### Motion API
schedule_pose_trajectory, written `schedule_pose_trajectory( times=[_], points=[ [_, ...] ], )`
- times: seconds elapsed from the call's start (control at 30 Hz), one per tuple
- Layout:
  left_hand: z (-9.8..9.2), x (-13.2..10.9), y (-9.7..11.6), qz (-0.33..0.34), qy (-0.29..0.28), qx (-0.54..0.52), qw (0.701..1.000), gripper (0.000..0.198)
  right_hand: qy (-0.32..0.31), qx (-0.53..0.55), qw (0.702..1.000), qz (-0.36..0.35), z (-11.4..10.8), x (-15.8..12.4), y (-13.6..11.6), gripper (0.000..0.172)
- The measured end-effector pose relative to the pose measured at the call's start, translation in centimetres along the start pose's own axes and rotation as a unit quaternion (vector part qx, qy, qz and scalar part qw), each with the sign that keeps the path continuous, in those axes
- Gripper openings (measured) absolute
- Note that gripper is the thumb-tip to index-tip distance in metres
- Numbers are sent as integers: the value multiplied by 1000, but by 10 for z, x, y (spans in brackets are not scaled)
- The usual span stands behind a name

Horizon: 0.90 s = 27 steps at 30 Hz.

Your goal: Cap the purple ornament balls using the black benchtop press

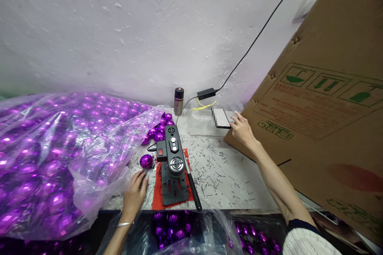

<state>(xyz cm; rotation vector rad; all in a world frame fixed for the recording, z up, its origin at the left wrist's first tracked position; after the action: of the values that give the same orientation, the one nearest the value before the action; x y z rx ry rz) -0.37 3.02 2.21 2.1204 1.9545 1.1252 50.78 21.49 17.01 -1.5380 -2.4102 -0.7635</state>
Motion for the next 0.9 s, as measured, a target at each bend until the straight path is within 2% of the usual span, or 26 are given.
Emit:
schedule_pose_trajectory(
  times=[0.23,0.57,0.9],
  points=[
    [0,0,1,-5,-2,-13,1000,47,-3,-5,1000,5,1,0,0,37],
    [0,0,1,-19,0,-27,999,46,-1,5,1000,13,1,1,1,38],
    [-1,1,2,-21,-4,-33,999,44,-2,12,1000,22,0,11,-3,48]
  ],
)
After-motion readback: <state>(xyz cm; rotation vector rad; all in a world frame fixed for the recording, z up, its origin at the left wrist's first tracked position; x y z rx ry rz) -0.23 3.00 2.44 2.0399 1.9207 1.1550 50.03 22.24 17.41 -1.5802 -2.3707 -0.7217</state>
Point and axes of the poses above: each hand's wrist, its own x-axis towards the middle knuckle, its own z-axis out of the palm, y = z × x, the point moved 3 cm from there along x, towards the middle knuckle, and after that the axes turned 6 degrees about -y, right-handed, at the moved point
